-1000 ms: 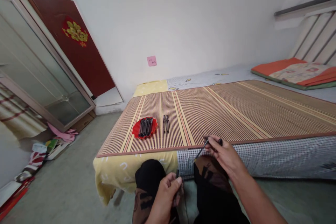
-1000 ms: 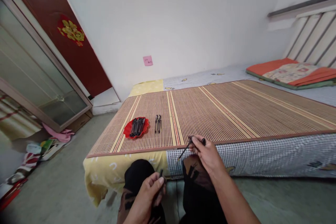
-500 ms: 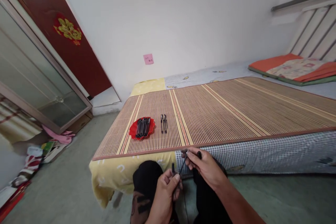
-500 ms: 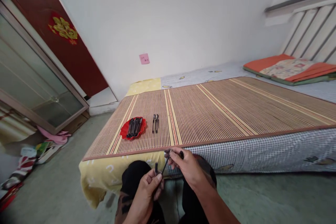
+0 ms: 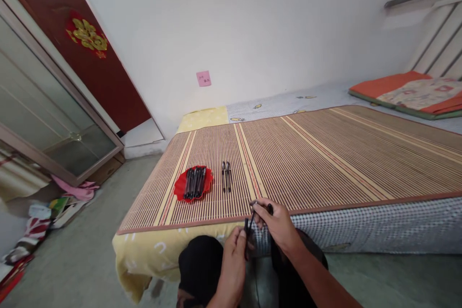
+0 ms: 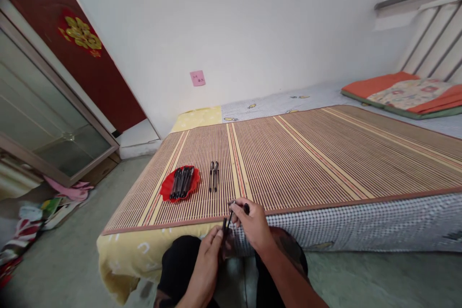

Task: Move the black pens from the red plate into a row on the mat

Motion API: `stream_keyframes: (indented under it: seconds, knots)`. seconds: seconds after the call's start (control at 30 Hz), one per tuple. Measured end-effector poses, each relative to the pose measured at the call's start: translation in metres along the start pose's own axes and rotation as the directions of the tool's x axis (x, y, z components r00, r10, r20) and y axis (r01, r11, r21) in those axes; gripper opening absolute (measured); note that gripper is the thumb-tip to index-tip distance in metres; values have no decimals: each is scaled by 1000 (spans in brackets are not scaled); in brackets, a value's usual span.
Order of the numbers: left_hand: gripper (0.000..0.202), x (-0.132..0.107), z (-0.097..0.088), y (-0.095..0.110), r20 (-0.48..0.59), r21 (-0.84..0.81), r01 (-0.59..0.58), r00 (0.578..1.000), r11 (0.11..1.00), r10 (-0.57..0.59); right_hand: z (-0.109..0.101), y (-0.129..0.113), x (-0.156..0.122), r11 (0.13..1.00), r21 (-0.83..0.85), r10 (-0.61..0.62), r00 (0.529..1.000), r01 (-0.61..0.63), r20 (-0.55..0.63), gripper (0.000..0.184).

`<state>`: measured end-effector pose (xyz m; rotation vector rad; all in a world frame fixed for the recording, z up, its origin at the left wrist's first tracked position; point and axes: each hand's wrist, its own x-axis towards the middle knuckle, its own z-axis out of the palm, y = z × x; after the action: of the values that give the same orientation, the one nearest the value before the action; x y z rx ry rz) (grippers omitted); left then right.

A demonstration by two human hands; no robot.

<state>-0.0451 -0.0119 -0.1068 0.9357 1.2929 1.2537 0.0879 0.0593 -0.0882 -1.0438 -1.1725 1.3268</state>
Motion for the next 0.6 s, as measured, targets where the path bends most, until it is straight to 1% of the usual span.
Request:
stream_keyframes:
  seconds: [0.07, 0.13, 0.2, 0.27, 0.33, 0.47, 0.53, 0.6]
  knots:
    - [34, 16, 5, 2, -1, -42, 13, 1000, 999, -13, -1, -3, 19, 1000, -19, -16, 999, 15, -42, 41]
    - [33, 34, 11, 6, -34, -73, 18, 999, 997, -21, -3, -6, 39, 999, -52, -15, 999, 13, -47, 38]
    - [35, 56, 15, 10, -65, -79, -14, 998, 997, 8, -3, -7, 58, 994, -108, 8, 1000, -6, 14, 34]
    - [35, 77, 18, 14, -59, -50, -70, 996, 996, 67, -2, -7, 75, 981, -193, 32, 995, -13, 97, 31]
    - [34, 97, 20, 17, -40, 16, -117, 992, 993, 118, 0, -6, 90, 961, -277, 22, 990, 18, 140, 28]
    - [26, 126, 24, 23, -28, 211, -192, 979, 958, 203, 2, -2, 120, 936, -344, -26, 992, 68, 127, 24]
    - [23, 137, 23, 27, -17, 343, -238, 966, 909, 259, 1, 1, 138, 932, -353, -22, 988, 76, 156, 24]
    - [23, 145, 18, 29, -39, 473, -280, 940, 835, 338, 1, 7, 158, 927, -367, 2, 980, 72, 197, 25]
